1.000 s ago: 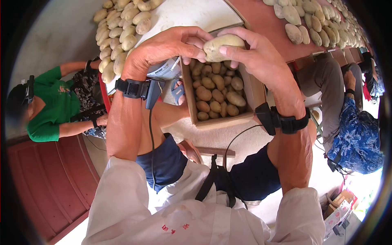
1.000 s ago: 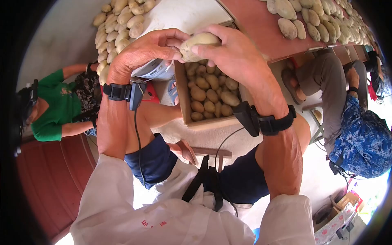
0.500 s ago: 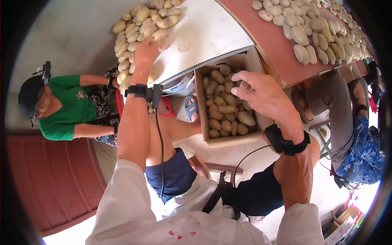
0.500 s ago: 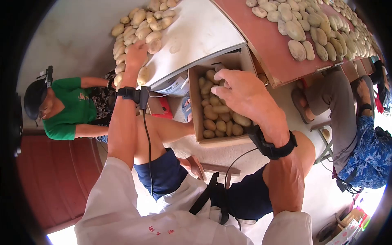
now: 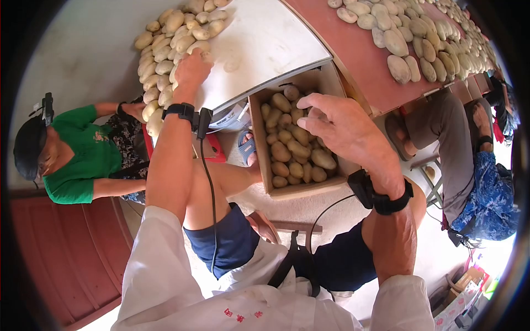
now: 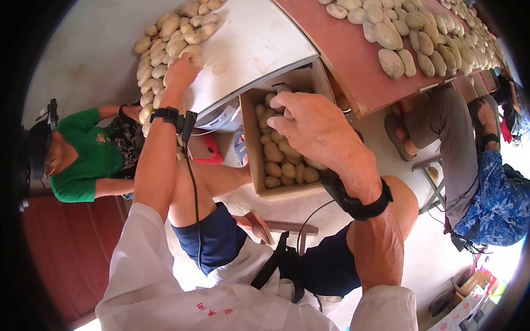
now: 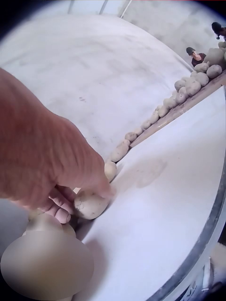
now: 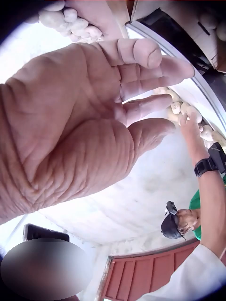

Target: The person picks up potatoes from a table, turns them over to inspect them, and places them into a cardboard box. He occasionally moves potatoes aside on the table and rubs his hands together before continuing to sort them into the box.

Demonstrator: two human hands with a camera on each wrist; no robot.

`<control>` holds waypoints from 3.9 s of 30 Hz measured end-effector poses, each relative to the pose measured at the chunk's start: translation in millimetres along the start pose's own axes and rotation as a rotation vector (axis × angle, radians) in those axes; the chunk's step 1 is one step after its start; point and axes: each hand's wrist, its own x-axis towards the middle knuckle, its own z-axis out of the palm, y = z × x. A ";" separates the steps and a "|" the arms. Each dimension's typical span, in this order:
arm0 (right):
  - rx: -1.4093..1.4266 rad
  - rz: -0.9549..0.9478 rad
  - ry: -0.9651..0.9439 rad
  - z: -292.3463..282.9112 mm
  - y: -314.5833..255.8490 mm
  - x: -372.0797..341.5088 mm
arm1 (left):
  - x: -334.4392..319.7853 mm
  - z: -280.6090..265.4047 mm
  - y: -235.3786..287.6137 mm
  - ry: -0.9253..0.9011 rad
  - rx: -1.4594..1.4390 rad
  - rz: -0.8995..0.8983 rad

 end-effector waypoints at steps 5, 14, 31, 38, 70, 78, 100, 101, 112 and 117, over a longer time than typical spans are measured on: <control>0.001 0.008 -0.001 -4.0 -4.0 -0.2 | 4.6 10.2 -7.2 -0.057 -0.124 0.005; -0.029 -0.018 0.044 -8.9 4.8 8.1 | -41.3 -35.7 43.4 -0.396 -0.472 0.163; 0.002 -0.009 0.144 -16.3 15.6 13.5 | -134.7 -63.5 133.6 -0.855 -0.653 0.497; 0.011 -0.004 0.164 -22.8 19.0 11.8 | -125.2 -31.2 148.4 -0.636 -0.618 0.481; -0.142 -0.103 0.057 4.6 -20.0 27.0 | -134.6 -148.8 172.3 -0.492 -1.296 0.090; -0.125 0.046 -0.063 5.4 -25.4 33.7 | -137.4 -119.2 166.6 -0.552 -1.651 -0.027; -0.340 0.068 -0.201 54.7 29.7 35.0 | -123.7 -117.1 60.9 -0.189 -1.744 -0.028; -0.351 0.075 -0.207 62.1 39.7 31.1 | -125.6 -125.3 60.0 -0.206 -1.748 -0.089; -0.623 0.345 -0.673 114.6 102.9 14.5 | -131.4 -143.7 55.5 -0.191 -1.922 -0.105; -0.582 0.288 -0.461 185.0 146.2 33.8 | -124.0 -140.3 49.9 -0.089 -1.965 -0.023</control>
